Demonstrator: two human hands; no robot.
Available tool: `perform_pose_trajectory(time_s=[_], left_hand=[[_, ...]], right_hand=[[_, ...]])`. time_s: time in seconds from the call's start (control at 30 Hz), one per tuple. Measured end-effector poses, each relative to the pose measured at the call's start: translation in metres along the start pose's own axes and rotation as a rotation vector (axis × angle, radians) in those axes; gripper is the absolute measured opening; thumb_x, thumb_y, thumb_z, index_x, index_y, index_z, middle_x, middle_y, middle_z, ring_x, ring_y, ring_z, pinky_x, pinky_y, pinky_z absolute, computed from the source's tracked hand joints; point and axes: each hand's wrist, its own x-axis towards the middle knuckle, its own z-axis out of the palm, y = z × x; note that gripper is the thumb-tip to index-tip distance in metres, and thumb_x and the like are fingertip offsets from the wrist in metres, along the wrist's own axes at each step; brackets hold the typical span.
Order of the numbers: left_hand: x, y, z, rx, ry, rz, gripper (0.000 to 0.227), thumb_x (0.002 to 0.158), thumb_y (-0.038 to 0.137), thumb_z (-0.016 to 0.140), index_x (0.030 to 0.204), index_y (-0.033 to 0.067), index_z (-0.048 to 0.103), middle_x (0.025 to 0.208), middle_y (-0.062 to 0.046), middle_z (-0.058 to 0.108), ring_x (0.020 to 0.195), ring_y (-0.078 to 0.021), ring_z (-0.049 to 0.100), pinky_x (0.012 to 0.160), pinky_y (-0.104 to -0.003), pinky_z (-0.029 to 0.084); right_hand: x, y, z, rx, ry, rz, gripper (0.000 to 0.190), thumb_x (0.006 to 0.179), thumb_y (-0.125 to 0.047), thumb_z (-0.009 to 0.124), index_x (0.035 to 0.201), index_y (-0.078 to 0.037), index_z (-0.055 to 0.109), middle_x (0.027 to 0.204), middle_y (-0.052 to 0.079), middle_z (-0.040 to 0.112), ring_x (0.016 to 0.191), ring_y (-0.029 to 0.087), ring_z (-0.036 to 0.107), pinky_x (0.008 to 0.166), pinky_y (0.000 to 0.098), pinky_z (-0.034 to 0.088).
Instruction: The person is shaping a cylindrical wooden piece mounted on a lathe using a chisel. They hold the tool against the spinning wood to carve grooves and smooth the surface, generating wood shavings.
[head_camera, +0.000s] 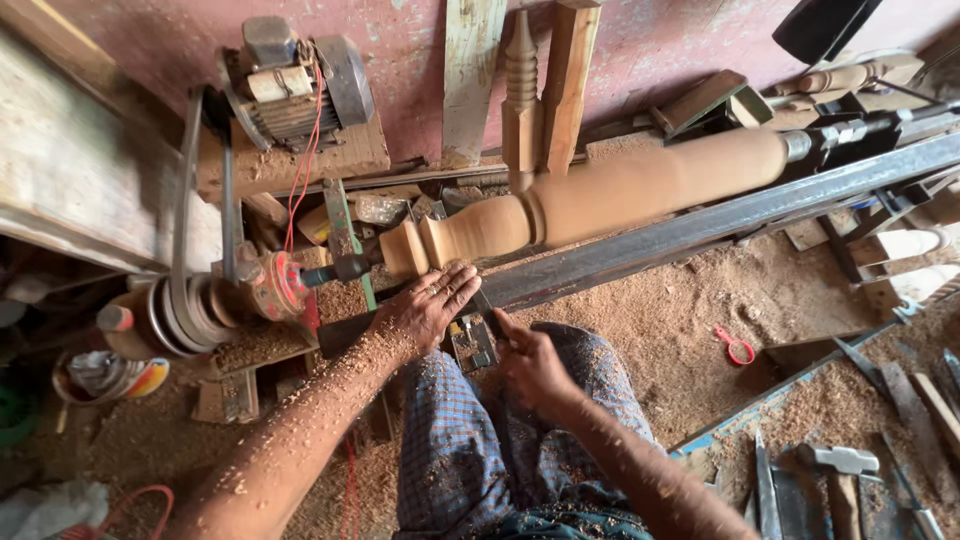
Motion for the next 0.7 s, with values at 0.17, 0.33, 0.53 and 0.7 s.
perform_pose_trajectory(time_s=[0.17, 0.33, 0.53, 0.7], left_hand=[[-0.007, -0.002, 0.009, 0.082, -0.003, 0.043, 0.075, 0.086, -0.001, 0.049, 0.159, 0.0008, 0.028, 0.164, -0.018, 0.034, 0.152, -0.0267, 0.031, 0.126, -0.041, 0.027], [-0.006, -0.002, 0.012, 0.041, -0.008, 0.018, 0.084, 0.082, -0.001, 0.06, 0.159, 0.0027, 0.026, 0.166, -0.016, 0.031, 0.153, -0.0242, 0.031, 0.125, -0.04, 0.025], [-0.002, -0.001, -0.002, -0.038, -0.107, -0.008, 0.094, 0.078, 0.007, 0.068, 0.159, 0.0002, 0.021, 0.167, -0.017, 0.024, 0.154, -0.0279, 0.026, 0.125, -0.044, 0.023], [-0.005, 0.001, 0.0, -0.012, -0.093, -0.034, 0.092, 0.082, 0.009, 0.067, 0.161, 0.0035, 0.02, 0.169, -0.014, 0.024, 0.155, -0.0273, 0.025, 0.126, -0.043, 0.022]], right_hand=[[0.021, -0.005, -0.036, -0.157, -0.134, -0.116, 0.058, 0.103, -0.008, 0.05, 0.158, -0.021, 0.041, 0.055, -0.001, 0.048, 0.037, 0.007, 0.04, 0.032, 0.0241, 0.034], [0.006, 0.005, -0.007, -0.076, -0.003, -0.017, 0.059, 0.101, -0.007, 0.052, 0.157, -0.025, 0.044, 0.066, 0.0, 0.056, 0.042, 0.006, 0.04, 0.034, 0.0236, 0.035], [0.006, 0.025, 0.075, 0.351, 0.249, -0.084, 0.058, 0.099, -0.003, 0.053, 0.154, -0.02, 0.047, 0.092, -0.001, 0.075, 0.047, 0.004, 0.043, 0.036, 0.0218, 0.037], [0.009, 0.041, 0.116, 0.434, 0.361, -0.195, 0.061, 0.102, -0.003, 0.052, 0.16, -0.019, 0.04, 0.08, 0.004, 0.063, 0.049, 0.005, 0.041, 0.037, 0.0216, 0.036]])
